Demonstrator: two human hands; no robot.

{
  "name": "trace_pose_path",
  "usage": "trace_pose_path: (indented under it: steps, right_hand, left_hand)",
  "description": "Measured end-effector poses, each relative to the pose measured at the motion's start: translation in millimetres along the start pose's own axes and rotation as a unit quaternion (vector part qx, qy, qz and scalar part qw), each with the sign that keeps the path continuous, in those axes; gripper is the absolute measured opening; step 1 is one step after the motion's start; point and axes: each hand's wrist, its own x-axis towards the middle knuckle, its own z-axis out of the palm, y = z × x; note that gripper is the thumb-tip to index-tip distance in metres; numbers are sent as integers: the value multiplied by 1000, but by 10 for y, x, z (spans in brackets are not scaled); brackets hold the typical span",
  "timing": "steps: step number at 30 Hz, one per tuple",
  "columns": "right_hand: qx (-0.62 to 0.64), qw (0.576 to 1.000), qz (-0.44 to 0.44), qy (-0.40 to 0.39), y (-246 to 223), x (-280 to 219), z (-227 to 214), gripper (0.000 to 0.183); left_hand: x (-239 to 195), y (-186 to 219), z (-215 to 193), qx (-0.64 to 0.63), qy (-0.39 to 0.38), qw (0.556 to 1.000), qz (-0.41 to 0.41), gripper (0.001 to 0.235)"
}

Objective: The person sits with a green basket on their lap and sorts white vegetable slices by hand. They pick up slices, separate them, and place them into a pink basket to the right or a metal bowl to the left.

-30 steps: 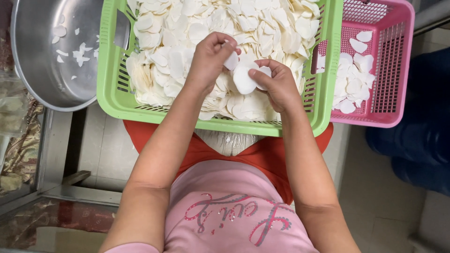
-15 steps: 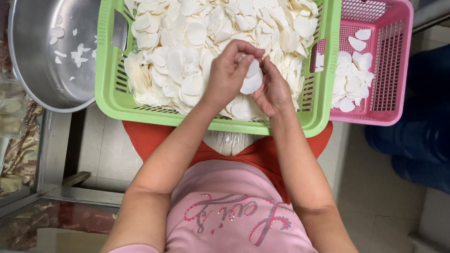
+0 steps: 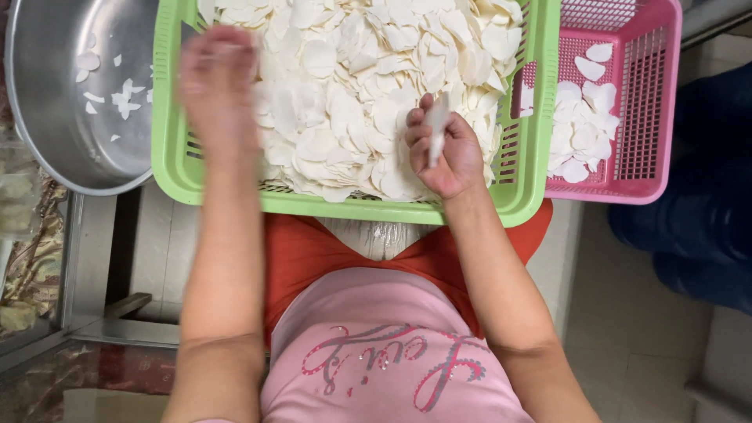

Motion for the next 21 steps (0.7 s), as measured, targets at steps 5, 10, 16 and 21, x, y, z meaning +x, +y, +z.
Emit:
trace_pose_path:
  steps: [5, 10, 16, 21]
  right_hand:
    - [50, 998, 26, -29, 17, 7, 52, 33]
    - [31, 999, -5, -28, 111, 26, 164, 53]
    - [-41, 998, 22, -50, 15, -22, 256, 66]
    - [-146, 979, -136, -32, -1039, -624, 485, 30]
  left_hand:
    - [611, 95, -1432, 284, 87, 949, 104, 18]
    - [406, 163, -1226, 592, 59, 791, 144, 46]
    - [-318, 229, 466, 403, -187, 868, 222, 29]
    - [-177, 61, 532, 512, -254, 806, 156, 4]
